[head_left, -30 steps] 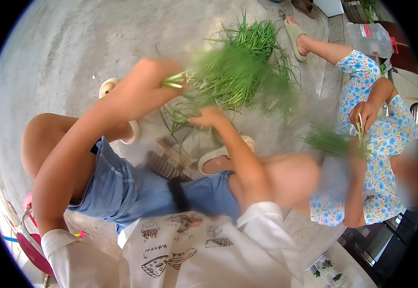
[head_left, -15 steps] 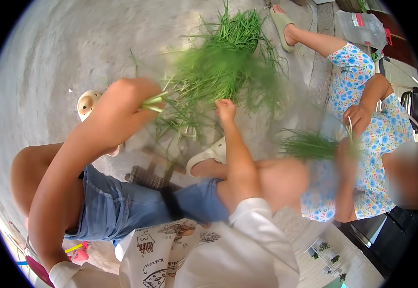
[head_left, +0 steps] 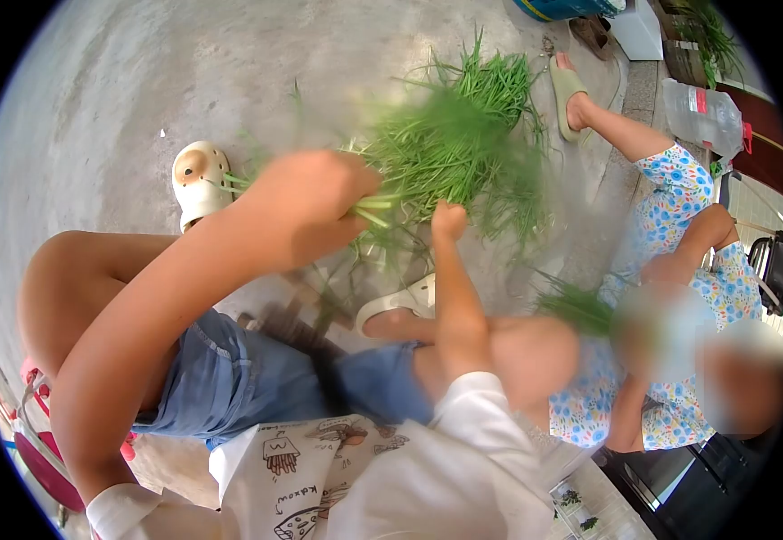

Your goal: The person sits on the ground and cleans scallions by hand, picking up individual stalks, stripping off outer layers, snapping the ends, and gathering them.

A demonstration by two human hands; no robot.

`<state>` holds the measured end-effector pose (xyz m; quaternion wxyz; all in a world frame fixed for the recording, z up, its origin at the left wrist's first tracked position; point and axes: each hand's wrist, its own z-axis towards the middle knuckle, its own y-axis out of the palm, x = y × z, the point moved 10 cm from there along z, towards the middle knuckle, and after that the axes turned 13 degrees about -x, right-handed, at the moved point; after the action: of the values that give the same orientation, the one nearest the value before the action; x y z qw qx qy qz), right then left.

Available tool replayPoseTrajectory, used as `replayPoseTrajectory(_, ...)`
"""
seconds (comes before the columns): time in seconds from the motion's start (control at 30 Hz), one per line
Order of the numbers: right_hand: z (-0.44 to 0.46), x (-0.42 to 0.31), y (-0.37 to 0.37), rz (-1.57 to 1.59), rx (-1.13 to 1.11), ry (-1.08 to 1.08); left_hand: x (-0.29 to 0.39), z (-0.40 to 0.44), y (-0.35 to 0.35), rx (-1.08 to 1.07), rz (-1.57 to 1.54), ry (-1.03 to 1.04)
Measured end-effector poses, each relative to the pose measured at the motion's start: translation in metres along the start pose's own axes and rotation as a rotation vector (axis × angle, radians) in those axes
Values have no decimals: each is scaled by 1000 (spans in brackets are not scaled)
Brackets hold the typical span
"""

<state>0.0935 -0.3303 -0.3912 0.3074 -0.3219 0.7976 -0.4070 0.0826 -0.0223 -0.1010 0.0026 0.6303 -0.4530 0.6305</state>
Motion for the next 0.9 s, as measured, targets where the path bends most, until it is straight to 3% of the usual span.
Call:
replayPoseTrajectory(0.17, -1, -13, -50, -154, 64, 6, 13, -1, -10, 30, 16, 79)
replayPoseTrajectory(0.27, -20, -59, -111, -275, 256, -149, 16, 3, -8, 9, 93, 34)
replayPoseTrajectory(0.37, -23, -88, -144, -334, 121, -271, 13, 8, 0, -37, 159, 16)
replayPoseTrajectory(0.47, -10, -99, -141, -482, -269, -411, 20, 10, 0, -2, 210, 67)
replayPoseTrajectory(0.5, -17, -105, -151, -495, -256, -417, 25, 8, -2, 16, 240, 89)
replayPoseTrajectory(0.57, -33, -82, -145, 115, -678, -165, 25, 9, 1, -22, 250, 52)
replayPoseTrajectory(0.6, -54, -94, -152, 240, -742, -205, 23, 10, 5, -74, 266, 8)
replayPoseTrajectory(0.63, -61, -94, -157, 230, -728, -213, 25, 10, 4, -58, 263, 16)
replayPoseTrajectory(0.7, -69, -110, -175, 627, -666, -355, 23, 7, 10, -96, 320, 13)
replayPoseTrajectory(0.73, -66, -110, -177, 627, -664, -362, 23, 5, 10, -90, 324, 13)
replayPoseTrajectory(0.8, -54, -114, -206, 800, -477, -507, 19, 4, 10, -98, 340, -21)
replayPoseTrajectory(0.83, -51, -112, -210, 807, -476, -516, 18, 3, 11, -93, 350, -22)
replayPoseTrajectory(0.9, -45, -103, -242, 1034, -263, -557, 16, 1, 12, -98, 378, -29)
